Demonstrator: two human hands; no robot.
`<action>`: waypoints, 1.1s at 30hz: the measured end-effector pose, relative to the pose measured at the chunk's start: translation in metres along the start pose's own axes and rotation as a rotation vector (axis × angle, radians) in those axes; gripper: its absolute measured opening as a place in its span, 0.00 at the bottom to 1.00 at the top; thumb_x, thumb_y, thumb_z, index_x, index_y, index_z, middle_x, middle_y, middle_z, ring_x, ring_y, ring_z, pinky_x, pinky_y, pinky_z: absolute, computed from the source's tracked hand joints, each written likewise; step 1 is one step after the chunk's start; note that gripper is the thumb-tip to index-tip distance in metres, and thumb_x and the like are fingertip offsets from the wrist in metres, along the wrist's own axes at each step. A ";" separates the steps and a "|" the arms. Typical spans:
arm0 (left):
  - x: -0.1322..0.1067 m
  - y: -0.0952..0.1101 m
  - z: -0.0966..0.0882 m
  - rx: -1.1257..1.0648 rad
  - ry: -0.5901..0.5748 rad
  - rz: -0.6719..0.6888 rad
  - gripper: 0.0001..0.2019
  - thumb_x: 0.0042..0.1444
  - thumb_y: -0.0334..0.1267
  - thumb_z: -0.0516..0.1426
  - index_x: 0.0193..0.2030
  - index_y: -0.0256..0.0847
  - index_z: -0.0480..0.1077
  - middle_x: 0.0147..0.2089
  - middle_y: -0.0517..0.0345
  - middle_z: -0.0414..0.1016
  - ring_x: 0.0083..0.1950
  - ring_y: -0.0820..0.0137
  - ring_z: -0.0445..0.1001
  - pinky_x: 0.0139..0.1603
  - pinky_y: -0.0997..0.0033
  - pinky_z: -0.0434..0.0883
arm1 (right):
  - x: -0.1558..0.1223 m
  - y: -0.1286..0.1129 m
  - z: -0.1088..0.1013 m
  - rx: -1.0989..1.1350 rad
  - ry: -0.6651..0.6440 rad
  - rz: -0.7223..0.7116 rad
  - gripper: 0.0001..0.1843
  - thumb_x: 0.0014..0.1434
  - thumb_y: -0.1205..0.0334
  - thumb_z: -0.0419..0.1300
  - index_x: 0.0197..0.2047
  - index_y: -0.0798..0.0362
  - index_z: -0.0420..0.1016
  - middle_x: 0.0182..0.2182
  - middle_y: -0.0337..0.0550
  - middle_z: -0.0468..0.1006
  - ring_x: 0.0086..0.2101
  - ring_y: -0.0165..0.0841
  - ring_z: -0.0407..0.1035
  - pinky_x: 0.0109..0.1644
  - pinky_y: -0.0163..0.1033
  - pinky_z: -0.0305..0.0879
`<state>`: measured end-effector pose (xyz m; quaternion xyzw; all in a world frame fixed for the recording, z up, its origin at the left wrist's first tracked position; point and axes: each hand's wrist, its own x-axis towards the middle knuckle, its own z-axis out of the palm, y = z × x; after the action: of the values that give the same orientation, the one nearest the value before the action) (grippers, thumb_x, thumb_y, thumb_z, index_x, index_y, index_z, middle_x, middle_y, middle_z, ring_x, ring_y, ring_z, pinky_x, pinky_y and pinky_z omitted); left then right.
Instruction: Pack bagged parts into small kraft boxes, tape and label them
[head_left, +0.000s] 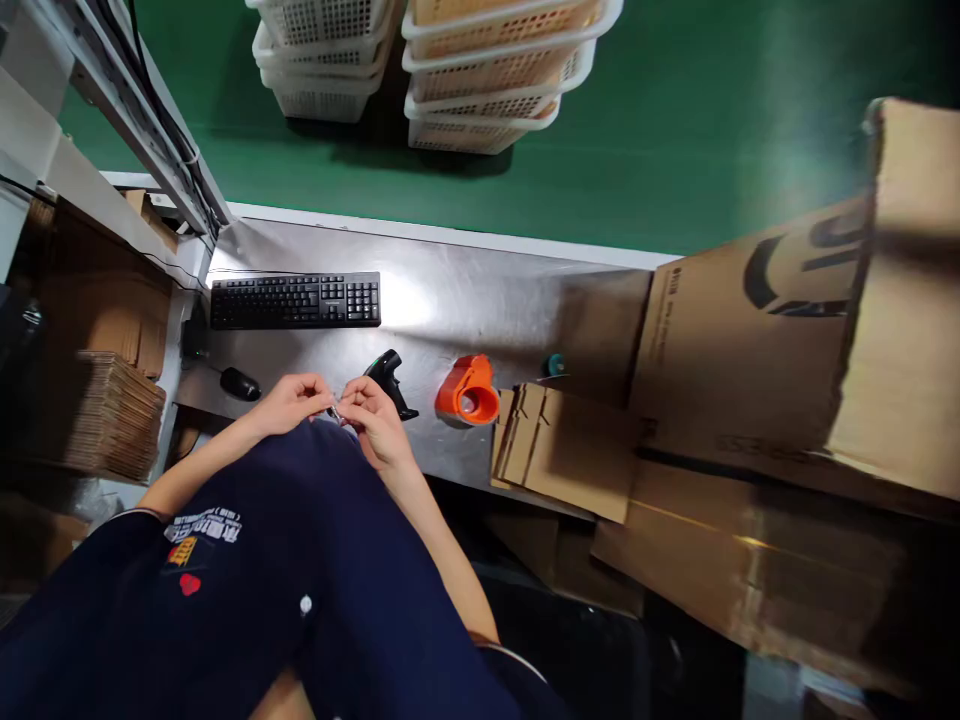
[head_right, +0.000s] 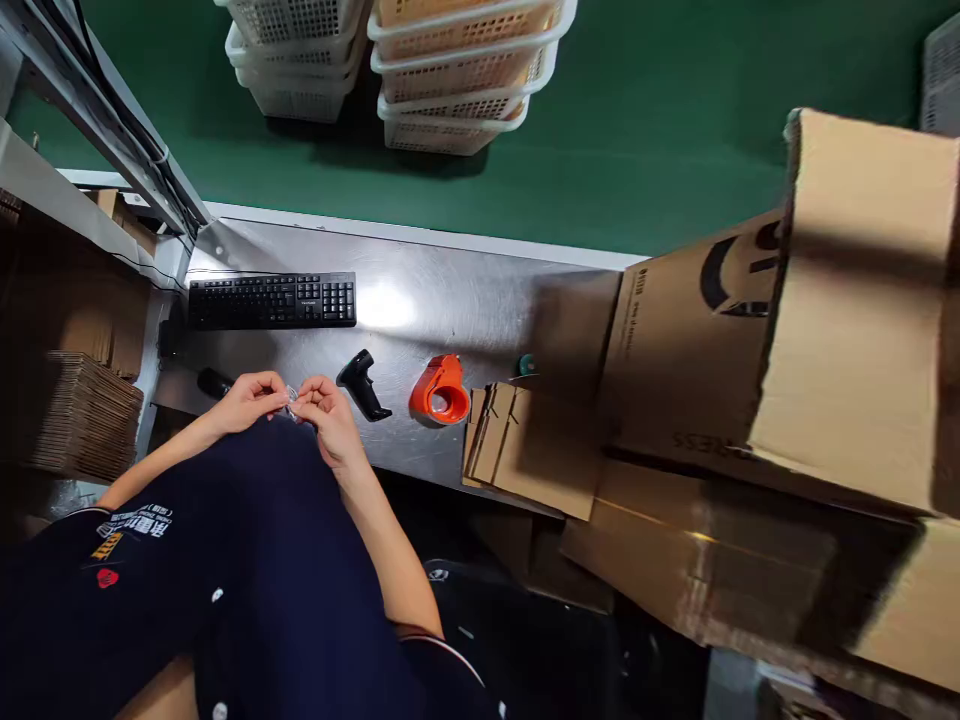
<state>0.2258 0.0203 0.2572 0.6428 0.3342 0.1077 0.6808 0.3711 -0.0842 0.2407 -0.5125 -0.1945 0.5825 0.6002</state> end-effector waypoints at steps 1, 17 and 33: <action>-0.001 0.000 0.002 0.036 0.018 0.009 0.19 0.59 0.54 0.63 0.31 0.39 0.72 0.26 0.62 0.71 0.26 0.74 0.67 0.28 0.73 0.65 | -0.001 0.003 0.002 -0.017 0.050 -0.038 0.15 0.50 0.53 0.70 0.32 0.46 0.68 0.24 0.31 0.70 0.24 0.30 0.64 0.31 0.38 0.66; -0.021 -0.002 0.012 0.466 0.190 0.080 0.07 0.56 0.30 0.60 0.28 0.40 0.70 0.28 0.64 0.72 0.30 0.74 0.68 0.36 0.71 0.66 | -0.017 0.022 0.010 -0.722 0.337 -0.488 0.08 0.62 0.61 0.58 0.30 0.45 0.68 0.28 0.39 0.70 0.32 0.38 0.65 0.42 0.45 0.67; 0.000 -0.053 -0.002 0.737 0.204 0.545 0.16 0.65 0.37 0.62 0.58 0.41 0.77 0.50 0.50 0.84 0.50 0.62 0.82 0.55 0.61 0.79 | -0.013 0.018 0.001 -0.410 0.206 -0.240 0.13 0.59 0.48 0.70 0.37 0.49 0.85 0.39 0.44 0.80 0.41 0.38 0.76 0.43 0.45 0.80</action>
<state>0.2096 0.0135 0.2070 0.8921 0.2343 0.2194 0.3178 0.3578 -0.0995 0.2308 -0.6532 -0.3060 0.4002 0.5653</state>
